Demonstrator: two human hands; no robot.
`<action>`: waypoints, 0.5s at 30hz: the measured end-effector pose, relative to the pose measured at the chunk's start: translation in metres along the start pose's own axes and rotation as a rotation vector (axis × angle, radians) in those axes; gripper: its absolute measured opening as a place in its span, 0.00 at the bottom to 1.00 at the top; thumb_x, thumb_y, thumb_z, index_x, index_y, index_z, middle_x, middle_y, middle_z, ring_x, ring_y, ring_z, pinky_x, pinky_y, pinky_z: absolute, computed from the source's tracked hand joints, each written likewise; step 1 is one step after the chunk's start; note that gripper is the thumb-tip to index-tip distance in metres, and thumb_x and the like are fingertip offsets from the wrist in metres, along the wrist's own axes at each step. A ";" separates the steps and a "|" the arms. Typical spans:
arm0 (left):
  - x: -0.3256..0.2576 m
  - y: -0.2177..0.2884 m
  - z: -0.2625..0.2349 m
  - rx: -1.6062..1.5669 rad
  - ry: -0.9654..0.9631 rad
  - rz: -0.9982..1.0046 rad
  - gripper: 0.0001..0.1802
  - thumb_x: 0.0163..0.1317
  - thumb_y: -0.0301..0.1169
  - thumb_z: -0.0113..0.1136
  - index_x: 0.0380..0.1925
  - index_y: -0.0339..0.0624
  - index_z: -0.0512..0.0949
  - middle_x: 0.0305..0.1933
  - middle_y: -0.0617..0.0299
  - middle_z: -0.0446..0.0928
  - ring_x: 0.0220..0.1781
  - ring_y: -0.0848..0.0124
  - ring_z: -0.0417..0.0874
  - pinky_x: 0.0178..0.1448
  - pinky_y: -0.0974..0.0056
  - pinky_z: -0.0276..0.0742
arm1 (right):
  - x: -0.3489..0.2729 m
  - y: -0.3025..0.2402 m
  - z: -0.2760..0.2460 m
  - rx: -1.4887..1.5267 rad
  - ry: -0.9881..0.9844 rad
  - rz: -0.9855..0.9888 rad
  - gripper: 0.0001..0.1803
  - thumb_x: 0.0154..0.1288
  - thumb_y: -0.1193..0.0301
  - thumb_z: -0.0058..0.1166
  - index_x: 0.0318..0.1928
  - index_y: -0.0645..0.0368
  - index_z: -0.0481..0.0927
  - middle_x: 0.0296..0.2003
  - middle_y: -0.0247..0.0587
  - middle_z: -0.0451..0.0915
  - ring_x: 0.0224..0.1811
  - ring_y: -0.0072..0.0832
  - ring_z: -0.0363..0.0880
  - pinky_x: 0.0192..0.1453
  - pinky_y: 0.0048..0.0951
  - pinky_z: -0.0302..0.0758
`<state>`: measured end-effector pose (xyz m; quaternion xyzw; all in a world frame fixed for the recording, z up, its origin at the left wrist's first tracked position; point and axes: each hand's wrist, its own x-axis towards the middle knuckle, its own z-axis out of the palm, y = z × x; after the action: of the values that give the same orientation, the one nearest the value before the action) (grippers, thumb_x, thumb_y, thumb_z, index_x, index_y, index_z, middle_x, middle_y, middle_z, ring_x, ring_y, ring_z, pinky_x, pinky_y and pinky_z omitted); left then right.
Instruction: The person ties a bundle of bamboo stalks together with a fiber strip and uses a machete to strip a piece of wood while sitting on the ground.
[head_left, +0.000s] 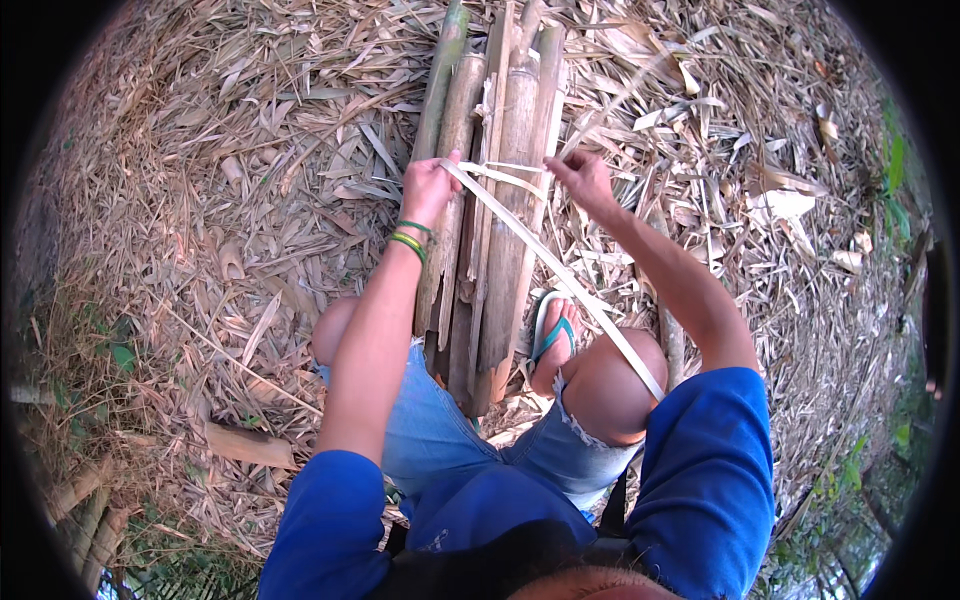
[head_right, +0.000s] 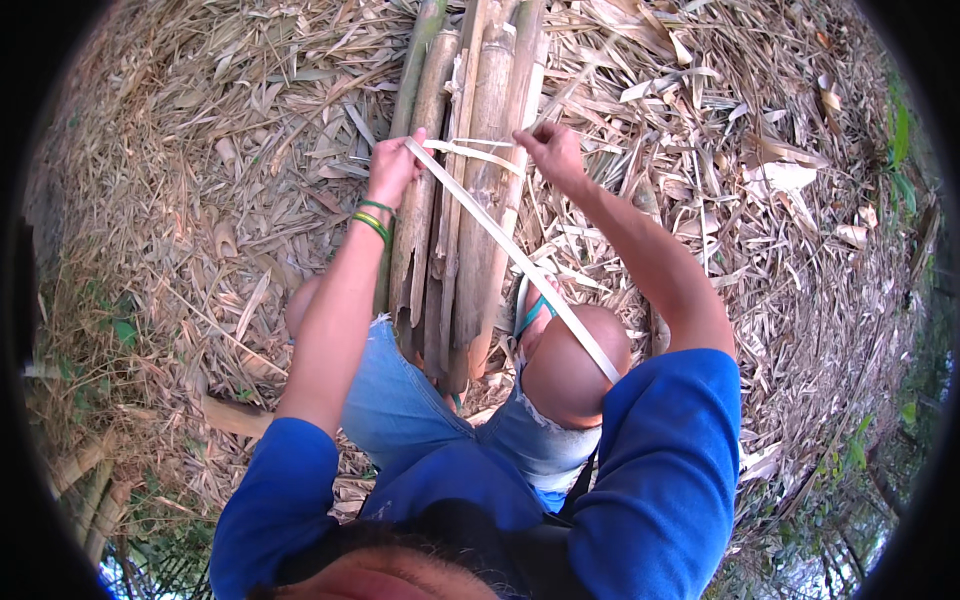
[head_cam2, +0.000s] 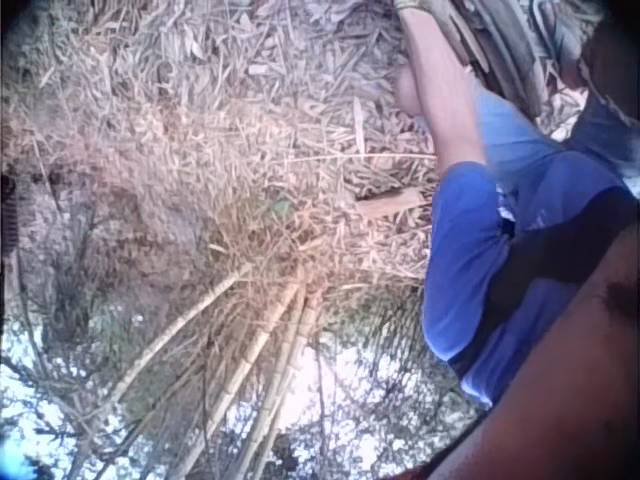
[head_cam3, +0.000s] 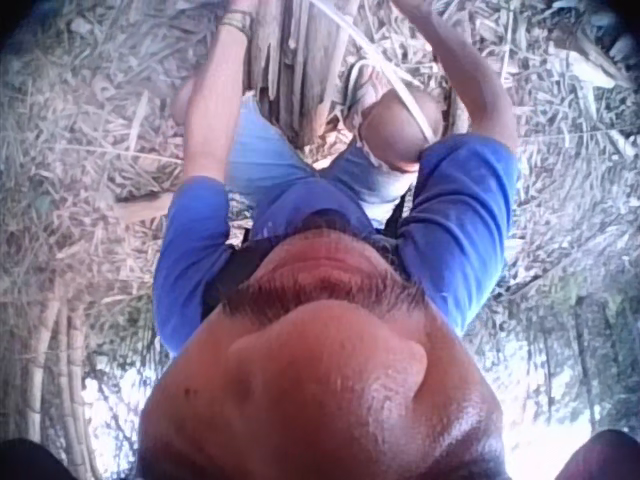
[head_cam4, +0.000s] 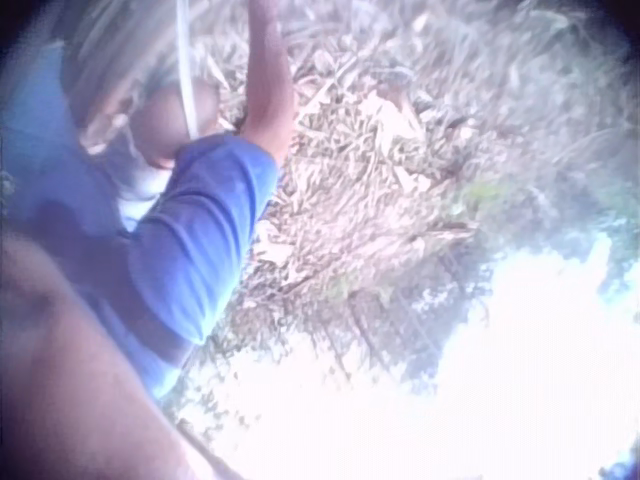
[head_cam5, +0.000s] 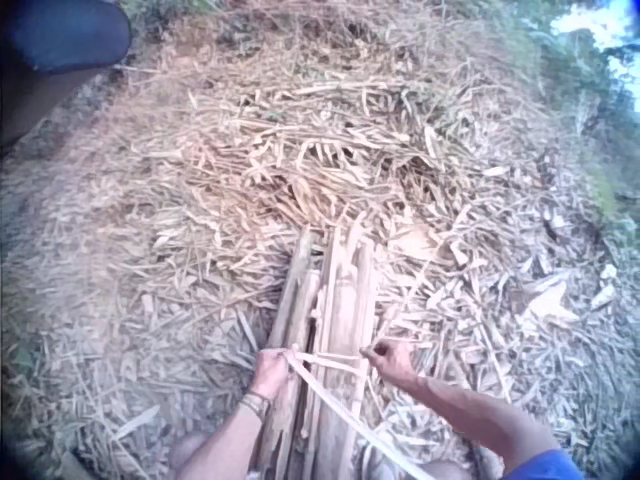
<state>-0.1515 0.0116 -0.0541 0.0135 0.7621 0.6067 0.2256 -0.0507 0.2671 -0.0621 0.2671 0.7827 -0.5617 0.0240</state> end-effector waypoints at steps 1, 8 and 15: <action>0.002 0.003 -0.006 -0.066 -0.070 -0.112 0.22 0.69 0.47 0.62 0.23 0.42 0.82 0.18 0.71 0.74 0.16 0.82 0.66 0.21 0.75 0.58 | -0.015 0.008 0.005 0.074 0.017 -0.042 0.14 0.67 0.64 0.64 0.38 0.64 0.86 0.28 0.39 0.84 0.24 0.21 0.76 0.27 0.28 0.74; 0.052 0.049 0.009 -0.040 -0.244 -0.512 0.17 0.70 0.41 0.59 0.24 0.44 0.79 0.15 0.75 0.66 0.14 0.83 0.58 0.16 0.73 0.49 | -0.083 0.013 0.027 -0.127 -0.025 -0.506 0.12 0.69 0.64 0.62 0.31 0.58 0.82 0.23 0.38 0.81 0.24 0.26 0.78 0.25 0.33 0.76; 0.045 0.036 0.033 0.068 -0.271 -0.059 0.19 0.67 0.41 0.64 0.23 0.39 0.82 0.20 0.67 0.78 0.18 0.79 0.74 0.21 0.71 0.67 | -0.082 -0.049 0.052 -0.673 -0.319 -0.906 0.11 0.64 0.65 0.61 0.33 0.62 0.79 0.34 0.49 0.81 0.37 0.48 0.83 0.37 0.45 0.81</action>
<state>-0.1892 0.0643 -0.0404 0.0808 0.7448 0.5662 0.3436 -0.0157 0.1778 -0.0110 -0.2044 0.9409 -0.2696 -0.0176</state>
